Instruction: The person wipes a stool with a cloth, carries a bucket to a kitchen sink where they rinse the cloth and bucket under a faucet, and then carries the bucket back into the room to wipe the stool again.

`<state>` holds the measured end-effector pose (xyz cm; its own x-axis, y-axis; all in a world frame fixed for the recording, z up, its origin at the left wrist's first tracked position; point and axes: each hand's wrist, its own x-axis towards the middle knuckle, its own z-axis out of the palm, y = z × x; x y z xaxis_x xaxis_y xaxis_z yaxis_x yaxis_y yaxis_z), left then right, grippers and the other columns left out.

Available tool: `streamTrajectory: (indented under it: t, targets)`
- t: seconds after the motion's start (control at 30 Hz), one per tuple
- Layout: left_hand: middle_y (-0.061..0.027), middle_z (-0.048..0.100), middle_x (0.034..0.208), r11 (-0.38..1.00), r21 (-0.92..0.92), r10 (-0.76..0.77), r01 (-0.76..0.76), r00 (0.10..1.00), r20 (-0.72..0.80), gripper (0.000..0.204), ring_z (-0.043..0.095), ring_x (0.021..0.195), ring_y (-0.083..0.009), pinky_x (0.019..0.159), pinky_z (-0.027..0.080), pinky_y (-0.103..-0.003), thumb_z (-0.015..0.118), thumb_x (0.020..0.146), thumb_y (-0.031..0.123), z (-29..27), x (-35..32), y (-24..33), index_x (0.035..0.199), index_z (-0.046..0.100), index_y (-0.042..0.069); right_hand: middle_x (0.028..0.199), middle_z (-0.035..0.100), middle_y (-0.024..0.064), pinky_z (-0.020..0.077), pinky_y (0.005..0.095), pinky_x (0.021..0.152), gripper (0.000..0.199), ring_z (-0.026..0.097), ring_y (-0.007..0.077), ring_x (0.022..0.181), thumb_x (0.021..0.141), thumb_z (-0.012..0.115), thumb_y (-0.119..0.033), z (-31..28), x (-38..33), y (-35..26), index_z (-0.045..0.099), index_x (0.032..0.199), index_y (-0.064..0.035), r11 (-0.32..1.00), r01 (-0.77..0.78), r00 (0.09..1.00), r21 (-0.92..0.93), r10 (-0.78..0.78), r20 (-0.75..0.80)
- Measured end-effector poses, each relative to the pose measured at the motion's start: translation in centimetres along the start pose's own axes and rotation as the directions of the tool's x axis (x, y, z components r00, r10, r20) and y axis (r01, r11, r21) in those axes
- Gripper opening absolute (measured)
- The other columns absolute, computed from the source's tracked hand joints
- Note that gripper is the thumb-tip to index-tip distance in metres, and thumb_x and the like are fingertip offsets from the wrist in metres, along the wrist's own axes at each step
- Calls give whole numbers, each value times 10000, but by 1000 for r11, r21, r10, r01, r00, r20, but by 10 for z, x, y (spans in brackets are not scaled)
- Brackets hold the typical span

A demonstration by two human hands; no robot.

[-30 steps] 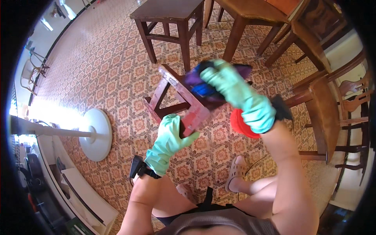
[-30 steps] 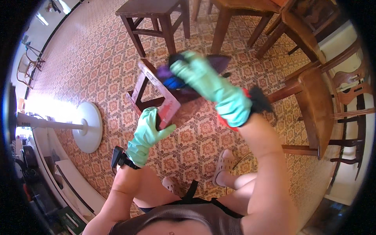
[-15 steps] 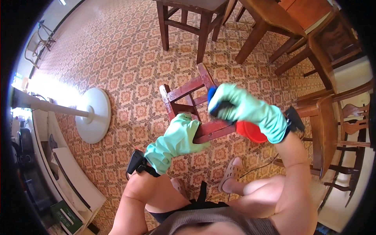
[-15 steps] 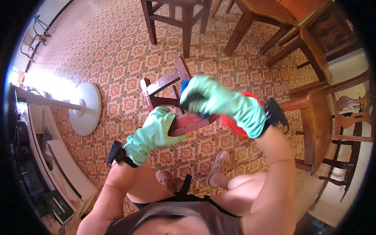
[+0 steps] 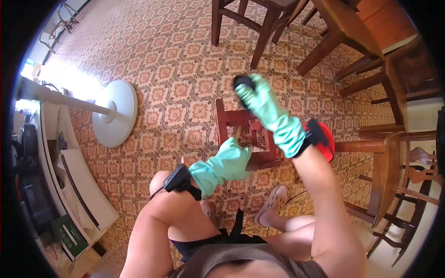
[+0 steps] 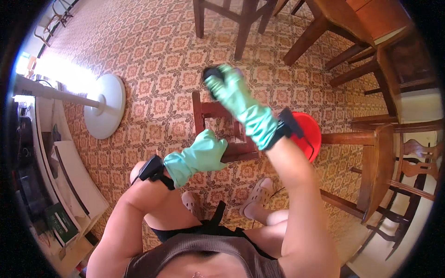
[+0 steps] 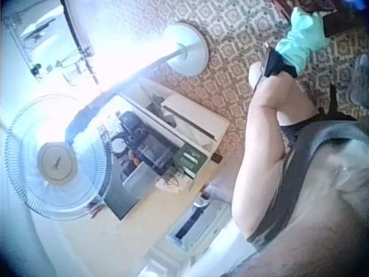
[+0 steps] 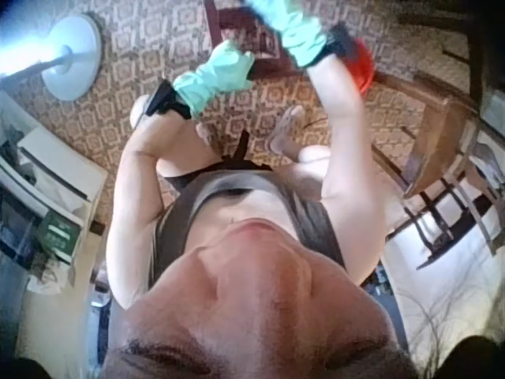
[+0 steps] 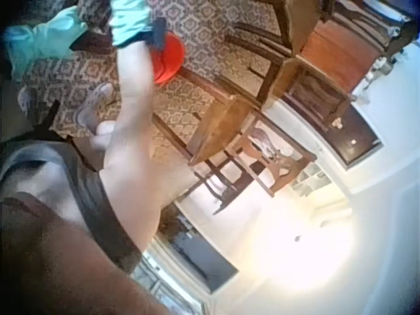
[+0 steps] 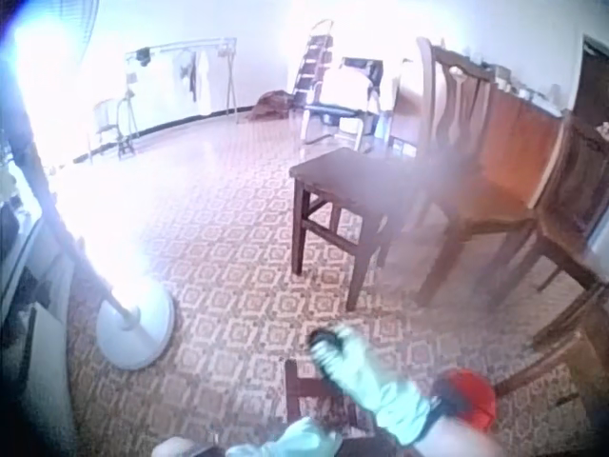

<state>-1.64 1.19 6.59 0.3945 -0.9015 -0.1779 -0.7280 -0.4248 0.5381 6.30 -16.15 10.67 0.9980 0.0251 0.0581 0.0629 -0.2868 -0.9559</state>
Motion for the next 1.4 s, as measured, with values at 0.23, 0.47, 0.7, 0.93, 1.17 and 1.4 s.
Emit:
streamTrajectory:
  t: [0.23, 0.47, 0.7, 0.93, 1.17, 1.4]
  targets:
    - [-167, 633, 759, 997, -46, 41, -54, 968, -248, 620, 593, 700, -369, 820, 481, -455, 775, 598, 372, 27, 3, -17, 1050, 613, -21, 913, 632, 135, 506, 432, 819, 180, 619, 341, 879, 787, 633, -120, 26, -29, 55, 661, 964, -111, 710, 408, 904, -574, -225, 364]
    - [-220, 646, 965, 902, -391, 20, -185, 921, -388, 652, 622, 993, -363, 966, 464, -456, 802, 750, 425, -45, 19, 8, 1186, 594, -14, 981, 661, 82, 529, 328, 773, 176, 629, 172, 850, 904, 673, -107, -70, -49, 48, 612, 1048, -25, 967, -237, 966, -92, 224, -129]
    - [-46, 635, 944, -20, -998, -868, 54, 494, 44, 429, 581, 824, -114, 706, 476, -277, 702, 906, 353, -25, 5, -55, 1123, 596, -1, 909, 629, 138, 498, 402, 813, 262, 615, 327, 886, 749, 750, -87, 36, -101, 5, 646, 988, -58, 917, 259, 870, -302, -86, 485]
    - [-79, 651, 1018, -29, -971, -711, 238, 678, 187, 544, 581, 821, -156, 700, 481, -317, 698, 899, 401, -7, 0, -55, 1303, 527, 78, 891, 618, 131, 503, 420, 765, 292, 607, 356, 863, 713, 701, 19, 55, -122, 37, 654, 989, -64, 965, 246, 887, -92, -186, 422]
    - [-94, 654, 1036, 259, -899, -733, 352, 678, 55, 554, 565, 877, -163, 757, 469, -323, 638, 937, 417, -1, 27, -47, 1347, 478, 82, 939, 600, 143, 519, 403, 760, 183, 614, 335, 885, 813, 590, -5, 0, -132, 25, 628, 985, -52, 783, 419, 838, -459, -140, 527]
    - [-209, 595, 1186, 540, -755, -734, 371, 646, -208, 596, 584, 1017, -289, 886, 473, -381, 637, 931, 350, 17, 22, -50, 1390, 419, 38, 917, 630, 92, 515, 360, 779, 123, 631, 274, 849, 860, 627, -51, -95, -168, 37, 654, 978, -70, 819, 189, 964, -542, -50, 261]
